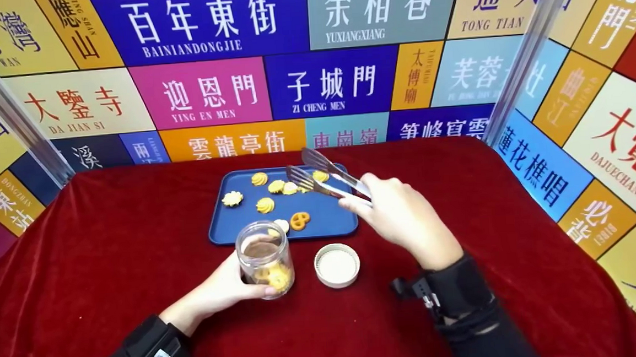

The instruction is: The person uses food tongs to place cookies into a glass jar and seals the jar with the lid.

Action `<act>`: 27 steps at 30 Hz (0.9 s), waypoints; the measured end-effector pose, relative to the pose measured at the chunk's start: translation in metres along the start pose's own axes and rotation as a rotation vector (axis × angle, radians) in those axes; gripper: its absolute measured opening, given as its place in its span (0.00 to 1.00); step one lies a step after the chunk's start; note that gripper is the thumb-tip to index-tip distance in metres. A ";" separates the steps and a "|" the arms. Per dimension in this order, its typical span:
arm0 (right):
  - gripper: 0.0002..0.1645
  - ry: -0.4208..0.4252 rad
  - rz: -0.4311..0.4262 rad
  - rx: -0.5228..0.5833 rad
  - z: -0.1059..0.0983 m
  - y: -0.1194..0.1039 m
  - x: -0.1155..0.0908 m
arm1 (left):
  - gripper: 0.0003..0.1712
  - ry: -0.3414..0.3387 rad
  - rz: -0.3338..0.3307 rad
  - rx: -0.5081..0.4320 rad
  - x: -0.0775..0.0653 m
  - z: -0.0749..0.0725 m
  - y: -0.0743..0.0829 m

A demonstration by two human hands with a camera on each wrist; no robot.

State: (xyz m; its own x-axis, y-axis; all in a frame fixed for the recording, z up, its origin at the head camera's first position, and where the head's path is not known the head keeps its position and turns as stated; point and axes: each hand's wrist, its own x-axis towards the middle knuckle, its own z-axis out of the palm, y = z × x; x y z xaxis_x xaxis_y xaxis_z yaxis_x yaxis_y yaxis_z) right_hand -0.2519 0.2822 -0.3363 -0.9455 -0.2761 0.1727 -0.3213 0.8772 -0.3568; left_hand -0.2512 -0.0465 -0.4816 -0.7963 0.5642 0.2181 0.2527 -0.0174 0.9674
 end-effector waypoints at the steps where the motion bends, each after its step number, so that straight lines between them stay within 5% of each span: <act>1: 0.29 -0.015 0.008 -0.008 0.003 0.002 0.002 | 0.57 0.000 0.003 -0.002 0.000 0.000 0.000; 12: 0.26 -0.167 0.049 -0.022 0.044 0.016 0.014 | 0.52 0.019 -0.019 0.018 -0.002 0.000 0.000; 27: 0.28 -0.196 0.057 -0.012 0.074 0.020 0.019 | 0.57 0.014 -0.017 -0.006 -0.001 0.001 0.003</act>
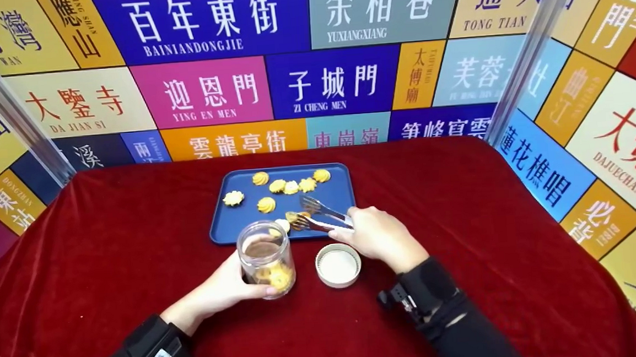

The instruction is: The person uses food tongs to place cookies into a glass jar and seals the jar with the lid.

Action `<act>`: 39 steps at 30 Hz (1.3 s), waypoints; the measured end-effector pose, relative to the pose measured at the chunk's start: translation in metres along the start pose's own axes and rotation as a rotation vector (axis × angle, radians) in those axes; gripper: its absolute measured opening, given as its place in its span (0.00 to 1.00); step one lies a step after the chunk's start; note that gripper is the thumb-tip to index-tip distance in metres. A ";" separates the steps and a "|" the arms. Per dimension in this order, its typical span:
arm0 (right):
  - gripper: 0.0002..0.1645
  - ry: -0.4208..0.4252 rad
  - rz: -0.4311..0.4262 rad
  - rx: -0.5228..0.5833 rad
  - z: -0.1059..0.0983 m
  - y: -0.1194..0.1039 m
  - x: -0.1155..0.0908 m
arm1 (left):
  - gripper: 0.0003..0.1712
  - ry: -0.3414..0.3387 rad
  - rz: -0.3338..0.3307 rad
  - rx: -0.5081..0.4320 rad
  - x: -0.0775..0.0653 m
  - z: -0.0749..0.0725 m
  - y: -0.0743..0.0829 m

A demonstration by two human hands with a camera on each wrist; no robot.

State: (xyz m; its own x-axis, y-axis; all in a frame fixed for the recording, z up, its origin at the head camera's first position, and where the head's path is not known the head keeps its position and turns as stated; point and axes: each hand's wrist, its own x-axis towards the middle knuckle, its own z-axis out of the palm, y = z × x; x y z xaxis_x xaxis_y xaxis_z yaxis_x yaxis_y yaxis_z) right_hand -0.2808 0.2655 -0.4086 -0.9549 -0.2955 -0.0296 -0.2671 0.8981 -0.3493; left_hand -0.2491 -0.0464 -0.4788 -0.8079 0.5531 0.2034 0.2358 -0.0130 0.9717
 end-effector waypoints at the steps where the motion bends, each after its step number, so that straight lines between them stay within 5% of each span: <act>1: 0.29 0.001 0.003 -0.002 0.001 0.000 0.000 | 0.57 0.000 0.000 0.001 0.000 0.000 0.000; 17: 0.35 -0.001 0.064 -0.001 0.008 0.008 0.006 | 0.56 0.000 -0.005 0.012 0.000 -0.001 0.000; 32: 0.24 0.025 0.074 -0.015 0.009 0.005 0.003 | 0.53 0.011 -0.019 0.032 0.000 -0.001 0.000; 39: 0.24 -0.021 0.060 -0.037 -0.009 0.008 -0.002 | 0.55 0.003 0.000 0.023 0.000 -0.001 -0.001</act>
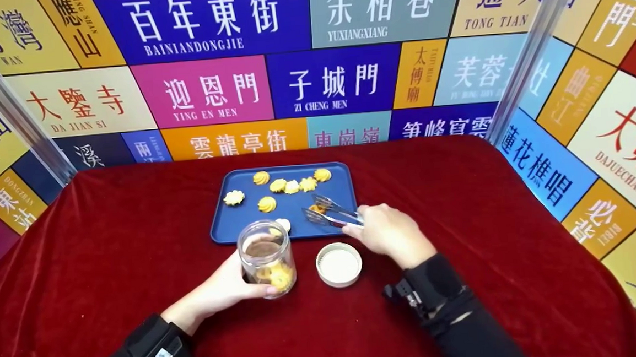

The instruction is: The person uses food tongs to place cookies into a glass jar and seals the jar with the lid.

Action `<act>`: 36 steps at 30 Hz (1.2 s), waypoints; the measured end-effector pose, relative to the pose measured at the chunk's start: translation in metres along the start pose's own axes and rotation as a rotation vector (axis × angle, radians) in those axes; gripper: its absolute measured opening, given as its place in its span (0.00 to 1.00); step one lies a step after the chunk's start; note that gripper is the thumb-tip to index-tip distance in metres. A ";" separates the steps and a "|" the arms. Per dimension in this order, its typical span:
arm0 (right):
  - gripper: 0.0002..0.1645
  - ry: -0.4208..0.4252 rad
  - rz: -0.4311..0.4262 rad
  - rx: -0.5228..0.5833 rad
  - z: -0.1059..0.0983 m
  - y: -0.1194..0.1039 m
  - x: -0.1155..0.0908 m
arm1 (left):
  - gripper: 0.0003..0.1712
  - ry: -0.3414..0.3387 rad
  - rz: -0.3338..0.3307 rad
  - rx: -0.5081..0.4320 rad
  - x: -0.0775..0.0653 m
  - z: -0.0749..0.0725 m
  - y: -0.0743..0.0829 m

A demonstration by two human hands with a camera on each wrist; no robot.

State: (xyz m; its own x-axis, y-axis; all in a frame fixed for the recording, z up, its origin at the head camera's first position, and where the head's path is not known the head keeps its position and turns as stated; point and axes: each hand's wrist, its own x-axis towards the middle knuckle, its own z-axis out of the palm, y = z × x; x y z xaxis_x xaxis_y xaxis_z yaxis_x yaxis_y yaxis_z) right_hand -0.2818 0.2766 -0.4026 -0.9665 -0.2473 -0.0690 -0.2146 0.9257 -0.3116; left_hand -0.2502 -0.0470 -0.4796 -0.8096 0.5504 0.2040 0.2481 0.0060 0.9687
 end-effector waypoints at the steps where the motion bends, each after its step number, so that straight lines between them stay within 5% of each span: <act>1: 0.24 -0.009 -0.001 -0.008 -0.004 0.002 -0.001 | 0.55 -0.001 0.004 -0.001 0.000 0.000 0.000; 10: 0.28 -0.028 0.057 -0.038 -0.029 0.019 -0.008 | 0.56 -0.005 0.015 0.005 0.000 0.000 0.000; 20: 0.29 -0.022 0.092 0.071 0.000 0.000 0.002 | 0.55 0.001 -0.003 0.018 0.000 0.000 0.000; 26: 0.28 0.006 0.133 0.062 0.010 -0.005 0.003 | 0.53 0.005 -0.008 0.025 0.001 0.000 -0.001; 36: 0.25 0.023 0.076 0.015 0.016 -0.006 0.003 | 0.53 0.012 -0.020 0.037 -0.001 0.000 0.000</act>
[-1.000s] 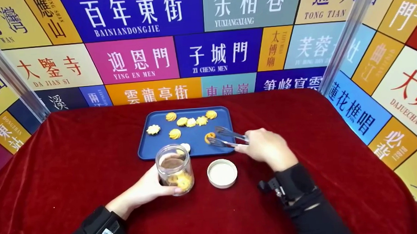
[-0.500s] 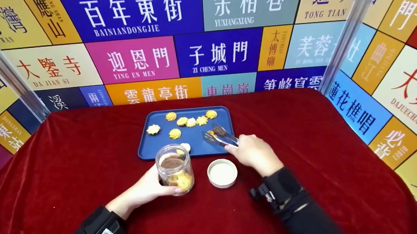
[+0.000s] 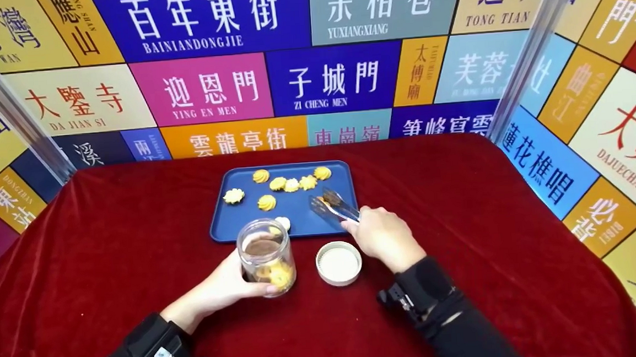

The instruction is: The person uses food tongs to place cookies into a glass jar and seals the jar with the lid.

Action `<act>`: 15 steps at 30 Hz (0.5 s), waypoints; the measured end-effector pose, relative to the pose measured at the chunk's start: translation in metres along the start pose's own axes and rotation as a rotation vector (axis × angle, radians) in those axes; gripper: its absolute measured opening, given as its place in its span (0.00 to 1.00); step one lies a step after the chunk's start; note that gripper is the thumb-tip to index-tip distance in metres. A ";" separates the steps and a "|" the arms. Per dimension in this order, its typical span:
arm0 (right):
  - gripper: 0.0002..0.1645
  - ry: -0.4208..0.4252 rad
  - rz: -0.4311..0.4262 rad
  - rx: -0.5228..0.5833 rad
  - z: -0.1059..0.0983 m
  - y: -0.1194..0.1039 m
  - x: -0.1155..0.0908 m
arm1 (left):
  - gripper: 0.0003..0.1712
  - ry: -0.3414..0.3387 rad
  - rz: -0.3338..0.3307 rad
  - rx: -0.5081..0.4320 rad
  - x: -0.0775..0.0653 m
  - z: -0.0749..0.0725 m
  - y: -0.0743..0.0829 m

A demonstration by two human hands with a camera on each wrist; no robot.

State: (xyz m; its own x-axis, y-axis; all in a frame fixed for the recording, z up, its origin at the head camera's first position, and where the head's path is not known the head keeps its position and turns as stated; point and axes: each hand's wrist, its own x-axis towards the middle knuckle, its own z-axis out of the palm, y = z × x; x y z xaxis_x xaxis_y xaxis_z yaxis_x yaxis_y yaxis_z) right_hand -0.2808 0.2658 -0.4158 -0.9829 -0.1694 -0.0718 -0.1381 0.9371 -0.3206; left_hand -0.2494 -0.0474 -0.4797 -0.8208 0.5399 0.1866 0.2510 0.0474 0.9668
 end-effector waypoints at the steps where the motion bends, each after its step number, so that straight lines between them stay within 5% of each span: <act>1: 0.25 0.003 -0.002 0.000 0.001 0.000 0.000 | 0.53 0.001 -0.002 0.002 0.000 0.000 0.000; 15: 0.31 0.082 0.022 -0.018 0.012 -0.004 0.003 | 0.53 -0.004 0.008 -0.019 0.001 0.000 -0.001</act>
State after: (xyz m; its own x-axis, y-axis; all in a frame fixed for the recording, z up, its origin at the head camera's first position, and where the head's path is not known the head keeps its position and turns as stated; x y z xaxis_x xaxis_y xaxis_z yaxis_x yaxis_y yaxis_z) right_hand -0.2818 0.2581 -0.4257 -0.9923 -0.1241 -0.0004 -0.1181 0.9457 -0.3027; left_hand -0.2501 -0.0472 -0.4803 -0.8164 0.5439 0.1940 0.2480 0.0268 0.9684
